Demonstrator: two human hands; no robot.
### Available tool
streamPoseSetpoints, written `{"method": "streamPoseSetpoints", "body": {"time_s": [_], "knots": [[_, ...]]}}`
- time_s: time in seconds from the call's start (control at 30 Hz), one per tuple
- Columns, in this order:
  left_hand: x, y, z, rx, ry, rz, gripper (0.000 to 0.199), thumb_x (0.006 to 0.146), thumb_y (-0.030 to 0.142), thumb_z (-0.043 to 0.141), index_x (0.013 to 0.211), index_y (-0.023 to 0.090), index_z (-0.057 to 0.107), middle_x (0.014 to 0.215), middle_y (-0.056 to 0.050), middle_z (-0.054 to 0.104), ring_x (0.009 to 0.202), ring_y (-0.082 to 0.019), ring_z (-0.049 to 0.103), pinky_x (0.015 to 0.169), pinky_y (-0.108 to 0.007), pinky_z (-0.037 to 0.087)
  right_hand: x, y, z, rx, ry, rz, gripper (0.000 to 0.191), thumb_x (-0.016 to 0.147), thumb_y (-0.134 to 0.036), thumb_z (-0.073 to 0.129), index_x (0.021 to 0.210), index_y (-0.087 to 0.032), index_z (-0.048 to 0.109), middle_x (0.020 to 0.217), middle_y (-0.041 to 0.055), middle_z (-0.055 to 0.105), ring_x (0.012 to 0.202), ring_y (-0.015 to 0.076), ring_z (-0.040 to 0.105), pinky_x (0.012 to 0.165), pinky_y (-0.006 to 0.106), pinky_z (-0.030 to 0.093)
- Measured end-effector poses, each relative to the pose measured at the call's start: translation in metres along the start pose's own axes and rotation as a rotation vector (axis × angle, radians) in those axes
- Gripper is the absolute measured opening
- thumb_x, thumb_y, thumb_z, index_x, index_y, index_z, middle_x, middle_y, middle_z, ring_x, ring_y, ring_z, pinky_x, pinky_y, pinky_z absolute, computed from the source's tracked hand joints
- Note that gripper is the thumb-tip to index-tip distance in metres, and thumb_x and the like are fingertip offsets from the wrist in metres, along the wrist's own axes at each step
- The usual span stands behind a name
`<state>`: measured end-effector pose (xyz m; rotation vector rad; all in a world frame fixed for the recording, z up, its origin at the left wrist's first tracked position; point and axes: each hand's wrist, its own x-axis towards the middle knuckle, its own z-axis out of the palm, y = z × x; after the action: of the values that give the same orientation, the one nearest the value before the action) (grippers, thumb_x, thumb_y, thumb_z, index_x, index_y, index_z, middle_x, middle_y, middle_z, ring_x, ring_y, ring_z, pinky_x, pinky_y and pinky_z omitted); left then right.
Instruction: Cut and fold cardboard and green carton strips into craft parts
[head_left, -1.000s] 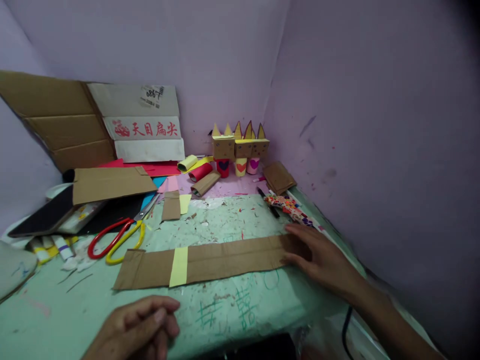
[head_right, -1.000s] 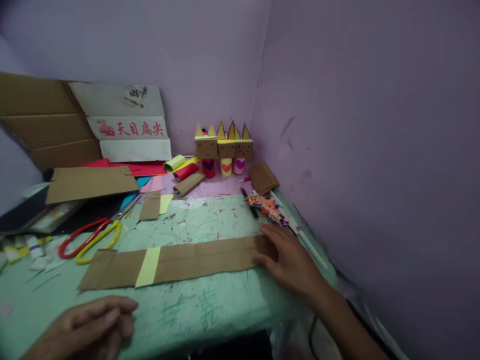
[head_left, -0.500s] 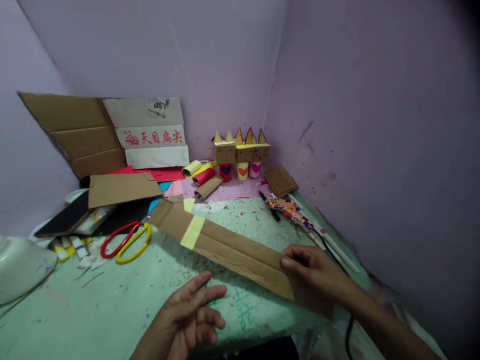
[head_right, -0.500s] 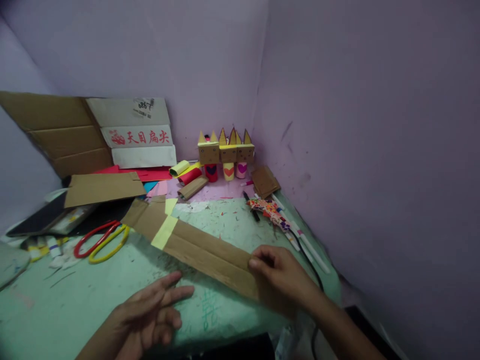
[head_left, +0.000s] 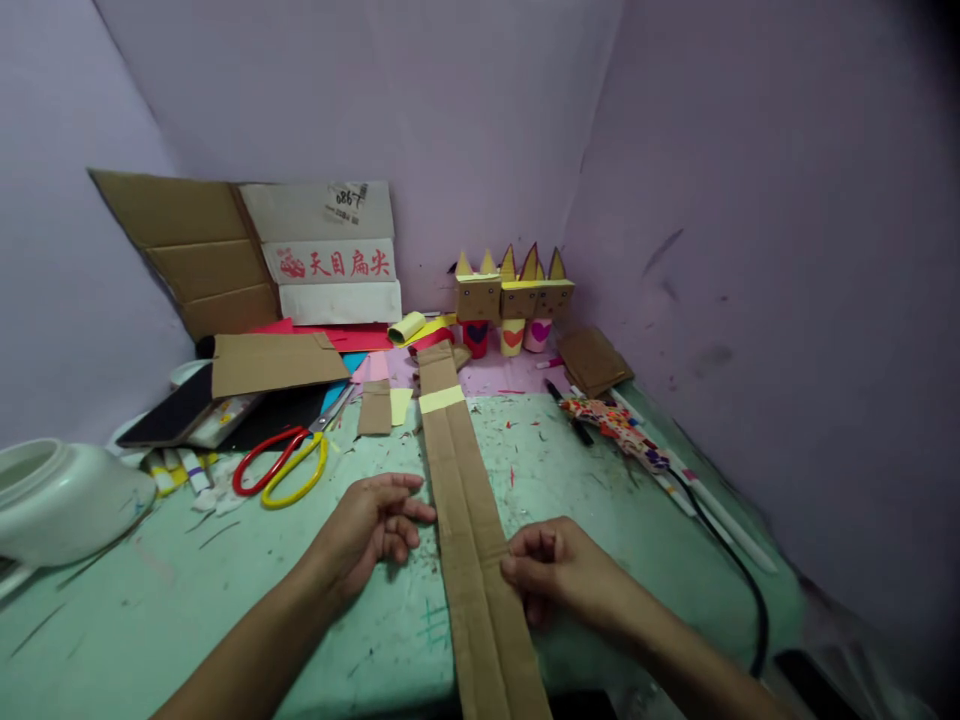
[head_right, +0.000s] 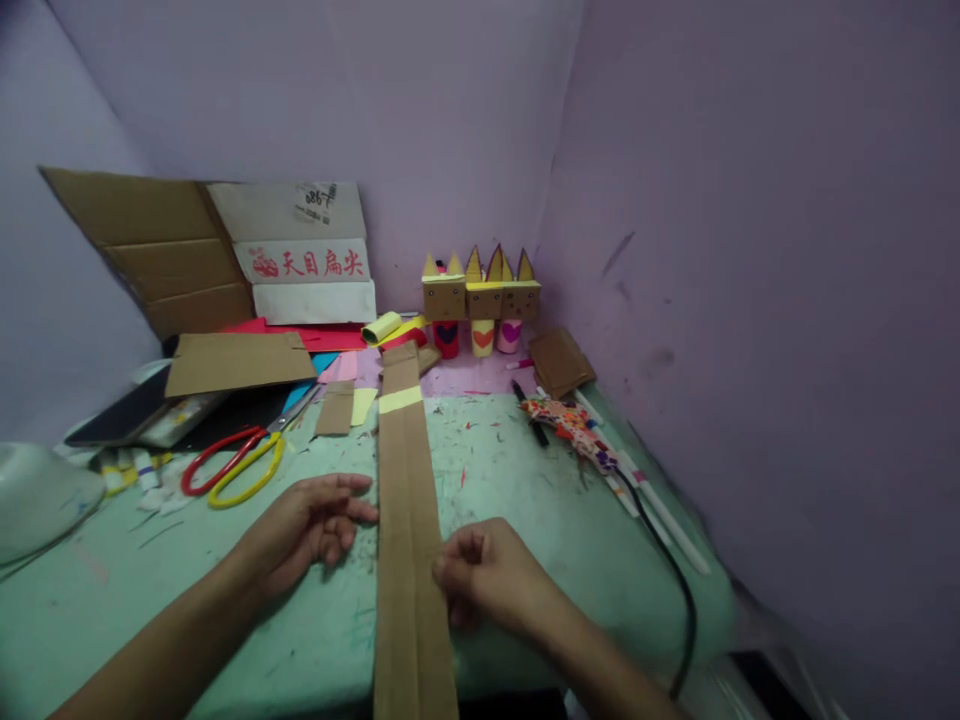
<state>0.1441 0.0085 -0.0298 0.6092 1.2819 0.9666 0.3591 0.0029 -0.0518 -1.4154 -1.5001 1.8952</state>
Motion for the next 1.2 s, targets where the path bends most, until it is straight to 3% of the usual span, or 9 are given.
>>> {"method": "streamPoseSetpoints", "body": {"time_s": [0.17, 0.4, 0.5, 0.57, 0.63, 0.7, 0.87, 1.03, 1.2], "knots": [[-0.001, -0.009, -0.003, 0.103, -0.03, 0.035, 0.027, 0.075, 0.019, 0.052, 0.101, 0.013, 0.046, 0.064, -0.005, 0.065, 0.038, -0.011, 0.053, 0.03, -0.017, 0.038, 0.003, -0.005, -0.009, -0.118, -0.044, 0.024, 0.016, 0.059, -0.029, 0.058, 0.05, -0.019, 0.05, 0.039, -0.0073, 0.043, 0.032, 0.0061, 0.038, 0.034, 0.019, 0.029], [0.001, -0.015, -0.01, 0.32, 0.185, 0.286, 0.018, 0.071, 0.022, 0.055, 0.088, 0.019, 0.048, 0.055, 0.005, 0.053, 0.038, -0.011, 0.048, 0.034, -0.021, 0.037, 0.0, -0.003, -0.015, -0.21, -0.075, 0.027, 0.033, 0.072, -0.041, 0.056, 0.049, -0.018, 0.052, 0.041, -0.0048, 0.047, 0.033, 0.0058, 0.038, 0.036, 0.019, 0.029], [0.002, -0.019, -0.013, 0.505, 0.267, 0.571, 0.013, 0.071, 0.017, 0.056, 0.083, 0.019, 0.057, 0.075, -0.002, 0.062, 0.07, -0.018, 0.061, 0.063, -0.03, 0.051, -0.002, 0.004, -0.025, -0.397, -0.05, -0.161, 0.033, 0.081, -0.039, 0.051, 0.06, -0.016, 0.063, 0.052, 0.0003, 0.06, 0.045, 0.0106, 0.052, 0.044, 0.022, 0.039], [0.005, -0.024, -0.015, 0.732, 0.252, 0.833, 0.018, 0.074, 0.012, 0.051, 0.086, 0.019, 0.062, 0.096, -0.007, 0.065, 0.095, -0.023, 0.059, 0.085, -0.04, 0.048, -0.001, 0.007, -0.033, -0.612, 0.085, -0.401, 0.021, 0.083, -0.029, 0.051, 0.085, -0.018, 0.07, 0.074, 0.0042, 0.07, 0.065, 0.017, 0.063, 0.06, 0.028, 0.048], [0.009, -0.03, -0.015, 0.946, 0.212, 1.001, 0.027, 0.075, 0.007, 0.045, 0.091, 0.017, 0.064, 0.107, -0.012, 0.064, 0.104, -0.026, 0.057, 0.091, -0.046, 0.046, 0.005, 0.005, -0.038, -0.832, 0.237, -0.639, 0.028, 0.084, -0.018, 0.049, 0.107, -0.021, 0.065, 0.1, 0.008, 0.069, 0.09, 0.022, 0.063, 0.075, 0.036, 0.05], [0.012, -0.035, -0.016, 1.048, 0.19, 1.02, 0.032, 0.075, 0.004, 0.042, 0.096, 0.014, 0.064, 0.11, -0.015, 0.063, 0.106, -0.027, 0.056, 0.091, -0.048, 0.047, 0.013, 0.0, -0.04, -0.986, 0.271, -0.81, 0.042, 0.082, -0.009, 0.046, 0.119, -0.023, 0.059, 0.119, 0.0098, 0.062, 0.105, 0.0229, 0.057, 0.083, 0.039, 0.049], [0.015, -0.037, -0.016, 1.129, 0.166, 1.027, 0.037, 0.074, 0.001, 0.042, 0.099, 0.013, 0.067, 0.109, -0.015, 0.064, 0.104, -0.028, 0.056, 0.089, -0.049, 0.049, 0.041, -0.023, -0.034, -1.124, 0.004, -0.984, 0.055, 0.079, -0.003, 0.046, 0.131, -0.022, 0.048, 0.134, 0.0078, 0.051, 0.12, 0.0208, 0.045, 0.097, 0.04, 0.042], [0.014, -0.035, -0.015, 1.09, 0.135, 1.02, 0.038, 0.073, -0.001, 0.042, 0.097, 0.016, 0.066, 0.106, -0.013, 0.064, 0.101, -0.025, 0.055, 0.088, -0.044, 0.049, 0.074, -0.03, -0.028, -1.119, -0.068, -1.055, 0.044, 0.085, -0.01, 0.048, 0.126, -0.023, 0.053, 0.131, 0.0069, 0.056, 0.116, 0.0218, 0.049, 0.095, 0.042, 0.041], [0.007, -0.035, -0.015, 1.034, 0.048, 1.028, 0.027, 0.076, 0.006, 0.047, 0.093, 0.015, 0.066, 0.099, -0.011, 0.065, 0.095, -0.024, 0.054, 0.083, -0.04, 0.047, 0.076, -0.025, -0.024, -0.845, -0.046, -1.1, 0.028, 0.089, -0.018, 0.045, 0.11, -0.025, 0.062, 0.114, 0.0074, 0.065, 0.101, 0.0194, 0.059, 0.085, 0.038, 0.047]]}}
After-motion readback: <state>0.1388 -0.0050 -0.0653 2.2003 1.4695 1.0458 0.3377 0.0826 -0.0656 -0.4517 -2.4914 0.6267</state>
